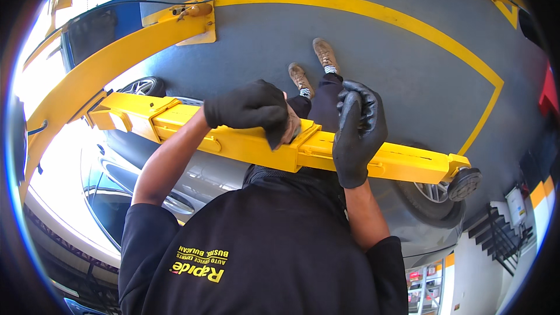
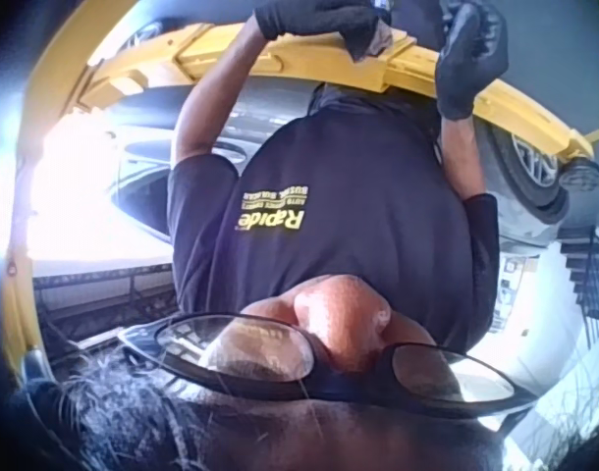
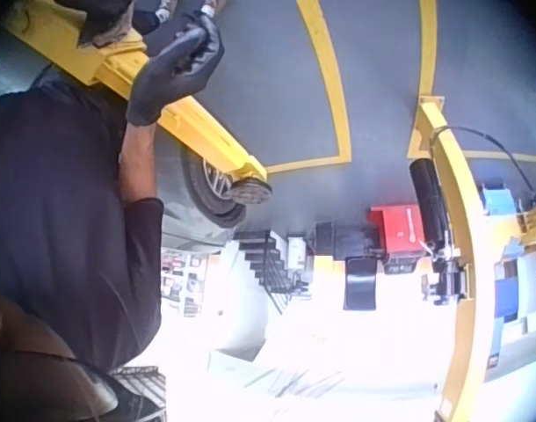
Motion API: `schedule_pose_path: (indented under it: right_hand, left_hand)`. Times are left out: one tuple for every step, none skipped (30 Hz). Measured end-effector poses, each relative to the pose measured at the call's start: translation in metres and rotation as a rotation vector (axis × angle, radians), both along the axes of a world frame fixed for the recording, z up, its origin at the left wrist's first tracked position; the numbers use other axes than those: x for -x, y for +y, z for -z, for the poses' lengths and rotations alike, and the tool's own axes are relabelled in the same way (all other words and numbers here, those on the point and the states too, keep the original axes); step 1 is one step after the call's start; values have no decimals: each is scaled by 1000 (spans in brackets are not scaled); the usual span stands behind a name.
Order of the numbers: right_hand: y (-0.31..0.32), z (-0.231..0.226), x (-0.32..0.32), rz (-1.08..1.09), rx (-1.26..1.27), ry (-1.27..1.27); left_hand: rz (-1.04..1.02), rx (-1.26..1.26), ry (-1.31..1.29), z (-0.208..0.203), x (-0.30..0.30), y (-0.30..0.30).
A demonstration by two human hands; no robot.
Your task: The person wipes the yellow arms of a car lift with a cloth, moving around the lift to clean different sections. The person also handles a small cylindrical object briefly before continuing to wipe the lift arms.
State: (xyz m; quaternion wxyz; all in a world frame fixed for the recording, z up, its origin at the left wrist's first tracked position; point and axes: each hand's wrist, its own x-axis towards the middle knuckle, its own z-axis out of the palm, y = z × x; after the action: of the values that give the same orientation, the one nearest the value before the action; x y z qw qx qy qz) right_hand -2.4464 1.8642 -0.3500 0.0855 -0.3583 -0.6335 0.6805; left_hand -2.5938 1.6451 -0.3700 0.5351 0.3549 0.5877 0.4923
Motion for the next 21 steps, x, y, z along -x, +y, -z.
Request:
schedule_pose_path:
  right_hand:
    - [0,-2,1,13,13,-2]
    - [0,-2,1,14,18,9]
    - [0,-1,1,12,21,18]
    - [1,0,1,10,23,26]
    - [0,-1,0,5,10,22]
    - [1,-1,0,-6,0,20]
    - [1,0,0,-13,-10,16]
    - [1,0,-2,-18,-11,9]
    - [2,0,-2,-19,-12,2]
    - [3,-1,-1,-19,-13,-1]
    - [2,0,-2,-12,6,-11]
    - [1,1,-2,-6,25,-14]
    - [0,3,-2,0,43,-17]
    - [1,4,-1,-11,35,-18]
    - [2,6,-2,-30,28,-22]
    - [2,6,-3,-49,23,-29]
    - [2,5,-2,-53,18,-27]
    - [2,3,-2,-52,13,-29]
    - [2,2,-1,-52,8,-31]
    - [2,1,-1,-40,16,-27]
    - [3,-1,-1,-27,25,-26]
  left_hand:
    - [-42,9,-74,1,4,-7]
    - [-80,49,9,1,7,-13]
    - [-119,86,90,-2,11,-15]
    - [-159,123,170,-4,13,-16]
    - [-90,133,312,-2,7,-20]
    - [24,206,467,-3,-2,-24]
    - [2,197,383,-4,-19,-24]
    - [-21,188,299,-6,-32,-24]
    - [-75,179,347,-14,-32,-24]
    - [-46,194,377,-22,-30,-26]
    - [-15,208,408,-31,-28,-31]
    - [12,221,444,-36,-24,-34]
    - [54,273,400,-34,-20,-36]
    - [58,262,400,-29,-17,-33]
    - [54,253,397,-22,-18,-28]
    - [51,246,391,-16,-20,-20]
    - [59,300,313,-13,-22,-10]
    - [69,287,283,-11,-19,-8]
    - [78,274,254,-9,-14,-7]
    - [87,262,223,-8,-11,-5]
    - [85,206,266,-12,-9,-6]
